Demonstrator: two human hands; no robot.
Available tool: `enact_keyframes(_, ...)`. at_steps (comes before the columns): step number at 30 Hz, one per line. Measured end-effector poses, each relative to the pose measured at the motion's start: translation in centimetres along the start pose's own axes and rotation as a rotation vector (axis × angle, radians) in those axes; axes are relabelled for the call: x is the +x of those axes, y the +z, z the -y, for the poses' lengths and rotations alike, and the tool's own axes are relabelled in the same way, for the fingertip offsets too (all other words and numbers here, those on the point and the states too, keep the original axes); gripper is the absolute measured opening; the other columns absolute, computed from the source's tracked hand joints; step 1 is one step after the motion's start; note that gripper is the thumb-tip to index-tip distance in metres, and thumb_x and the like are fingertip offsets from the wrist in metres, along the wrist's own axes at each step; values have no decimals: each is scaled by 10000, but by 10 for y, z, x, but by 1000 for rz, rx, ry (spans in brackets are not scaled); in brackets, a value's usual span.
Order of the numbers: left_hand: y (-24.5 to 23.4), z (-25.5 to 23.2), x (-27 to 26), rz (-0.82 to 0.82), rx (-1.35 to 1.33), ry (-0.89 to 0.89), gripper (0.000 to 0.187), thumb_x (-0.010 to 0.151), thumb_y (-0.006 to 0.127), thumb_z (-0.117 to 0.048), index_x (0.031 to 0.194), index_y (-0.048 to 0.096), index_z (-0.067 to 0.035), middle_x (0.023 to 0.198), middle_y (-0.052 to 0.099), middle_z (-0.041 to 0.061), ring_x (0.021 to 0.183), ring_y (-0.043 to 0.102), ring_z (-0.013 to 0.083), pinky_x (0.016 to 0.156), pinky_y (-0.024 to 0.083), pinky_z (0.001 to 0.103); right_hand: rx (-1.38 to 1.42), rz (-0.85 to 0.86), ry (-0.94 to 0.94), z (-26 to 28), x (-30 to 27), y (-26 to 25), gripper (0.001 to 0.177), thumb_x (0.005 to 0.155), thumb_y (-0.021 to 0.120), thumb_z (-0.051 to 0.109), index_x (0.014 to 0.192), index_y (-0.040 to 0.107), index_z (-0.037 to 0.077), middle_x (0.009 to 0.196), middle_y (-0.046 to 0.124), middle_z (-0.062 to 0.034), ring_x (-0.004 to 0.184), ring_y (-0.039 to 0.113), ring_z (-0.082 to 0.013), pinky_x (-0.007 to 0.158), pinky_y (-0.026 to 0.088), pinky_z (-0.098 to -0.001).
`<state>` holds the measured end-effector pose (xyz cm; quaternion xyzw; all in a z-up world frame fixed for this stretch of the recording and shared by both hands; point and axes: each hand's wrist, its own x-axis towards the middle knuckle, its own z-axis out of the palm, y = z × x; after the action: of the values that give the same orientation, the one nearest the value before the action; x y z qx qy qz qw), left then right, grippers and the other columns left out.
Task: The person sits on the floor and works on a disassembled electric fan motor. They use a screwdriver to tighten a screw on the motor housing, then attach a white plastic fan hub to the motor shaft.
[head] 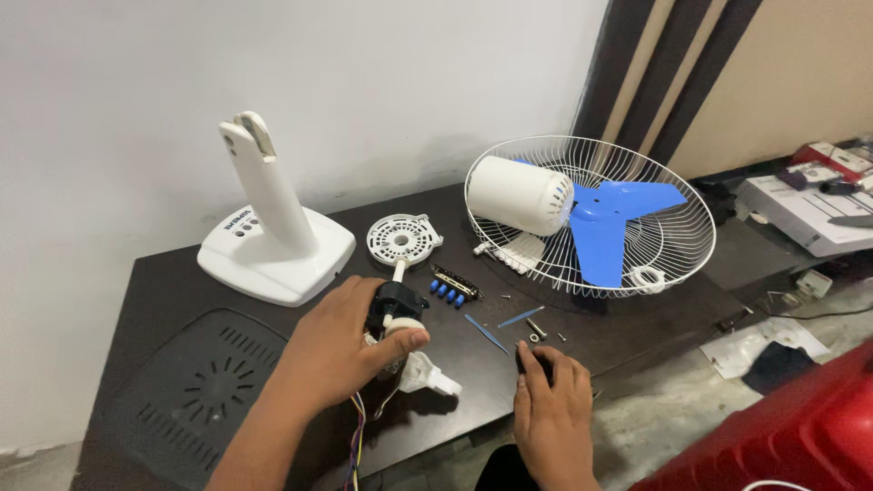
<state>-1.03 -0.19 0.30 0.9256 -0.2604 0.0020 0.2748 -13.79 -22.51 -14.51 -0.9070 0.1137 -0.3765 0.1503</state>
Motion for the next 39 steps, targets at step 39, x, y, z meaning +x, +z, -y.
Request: enact_keyframes(39,21,15,22,-194,23,19,741,864,492,-757,904,627,-30,872,712,189,883,705,390,758,539,507,-110,22,5,-35,-12,35,428,906,561,225,1314,671,158,1270,586,-98,1214,507,-317,1061,425,-476)
